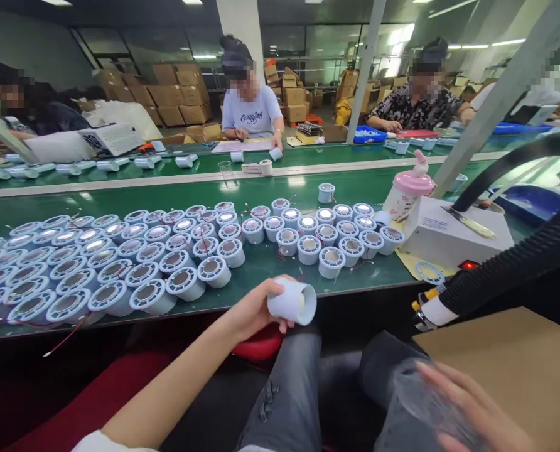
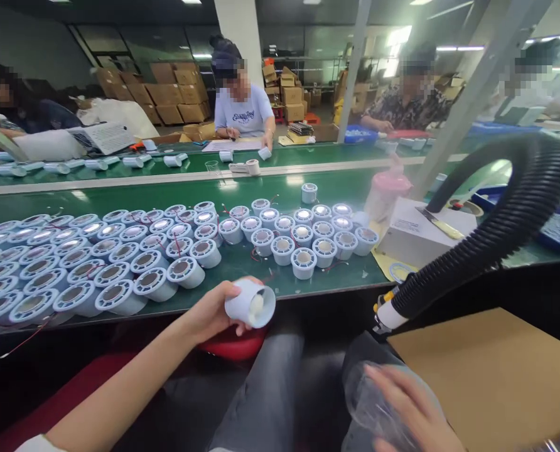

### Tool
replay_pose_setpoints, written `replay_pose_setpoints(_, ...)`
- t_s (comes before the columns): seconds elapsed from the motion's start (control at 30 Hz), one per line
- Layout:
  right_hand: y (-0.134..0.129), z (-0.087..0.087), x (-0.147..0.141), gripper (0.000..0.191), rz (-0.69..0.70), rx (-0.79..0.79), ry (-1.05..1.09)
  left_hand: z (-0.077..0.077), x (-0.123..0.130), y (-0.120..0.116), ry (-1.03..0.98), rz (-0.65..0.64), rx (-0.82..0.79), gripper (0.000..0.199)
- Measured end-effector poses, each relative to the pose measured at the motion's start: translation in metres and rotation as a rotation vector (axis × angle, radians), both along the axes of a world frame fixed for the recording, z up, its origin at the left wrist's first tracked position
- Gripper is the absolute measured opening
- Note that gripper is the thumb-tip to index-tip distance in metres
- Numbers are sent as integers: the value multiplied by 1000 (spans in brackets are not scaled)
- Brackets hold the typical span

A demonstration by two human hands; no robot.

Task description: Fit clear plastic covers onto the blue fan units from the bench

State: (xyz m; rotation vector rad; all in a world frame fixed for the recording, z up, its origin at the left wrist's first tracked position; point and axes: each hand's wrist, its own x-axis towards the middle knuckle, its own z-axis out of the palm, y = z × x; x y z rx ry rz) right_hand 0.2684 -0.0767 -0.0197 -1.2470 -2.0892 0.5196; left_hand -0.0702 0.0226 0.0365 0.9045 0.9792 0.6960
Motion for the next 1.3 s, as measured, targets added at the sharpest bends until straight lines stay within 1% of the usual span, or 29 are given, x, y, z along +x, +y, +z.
replay_pose_setpoints(0.07, -5, 2, -29, 53, 34, 83, -98, -18, 23, -6, -147, -158, -216, 40)
replay_pose_setpoints(0.1, -5, 4, -44, 57, 32, 127, -154, -25, 34, -9, -177, -225, -271, 38)
replay_pose_setpoints(0.13, -3, 8, -58, 57, 7, 144, -191, -30, 43, -11, -179, -288, -284, 36)
replay_pose_setpoints(0.17, 0, 11, -69, 57, -26, 158, -225, -33, 50, -13, -154, -351, -262, 34)
replay_pose_setpoints(0.23, 7, 15, -81, 56, -96, 117, -264, -34, 60, -16, -40, -455, -124, 32)
replay_pose_setpoints(0.27, 10, 16, -82, 54, -118, 63, -269, -32, 63, -17, 37, -502, -14, 29)
replay_pose_setpoints(0.33, 11, 16, -80, 46, -130, -97, -242, -26, 66, -18, 197, -555, 248, 23)
replay_pose_setpoints(0.4, 9, 16, -74, 32, -104, -273, -153, -22, 67, -19, 311, -543, 495, 19)
replay_pose_setpoints(0.43, 8, 16, -73, 25, -84, -353, -89, -21, 68, -20, 345, -528, 577, 18)
replay_pose_setpoints(0.5, 6, 17, -71, 12, -47, -481, 54, -22, 69, -24, 365, -495, 656, 16)
replay_pose_setpoints(0.57, 5, 19, -71, 3, -46, -557, 174, -28, 69, -28, 341, -442, 642, 16)
replay_pose_setpoints(0.63, 4, 19, -71, 15, -74, -594, 266, -38, 69, -31, 297, -368, 602, 35)
replay_pose_setpoints(0.7, 4, 19, -70, 22, -104, -613, 348, -47, 68, -33, 262, -326, 603, 54)
replay_pose_setpoints(0.73, 4, 18, -69, 24, -116, -615, 384, -50, 68, -33, 259, -325, 636, 59)
replay_pose_setpoints(0.8, 4, 16, -67, 26, -148, -604, 441, -55, 66, -31, 292, -351, 732, 62)
replay_pose_setpoints(0.87, 5, 15, -64, 28, -179, -598, 500, -56, 65, -29, 316, -408, 800, 63)
replay_pose_setpoints(0.9, 5, 15, -63, 28, -192, -605, 544, -56, 65, -29, 306, -444, 807, 65)
replay_pose_setpoints(1.0, 8, 15, -60, 30, -251, -676, 743, -52, 65, -28, 238, -536, 726, 72)
replay_pose_setpoints(1.07, 8, 15, -58, 31, -293, -737, 879, -49, 66, -30, 204, -548, 632, 72)
replay_pose_setpoints(1.13, 8, 13, -56, 31, -277, -736, 935, -47, 67, -33, 162, -536, 520, 72)
replay_pose_setpoints(1.17, 7, 12, -55, 26, -233, -702, 912, -47, 68, -35, 129, -522, 459, 71)
replay_pose_setpoints(1.23, 4, 9, -53, 7, -123, -579, 734, -49, 68, -37, 44, -473, 332, 70)
replay_pose_setpoints(1.3, 1, 7, -51, 34, -50, -434, 485, -51, 67, -38, -29, -426, 227, 68)
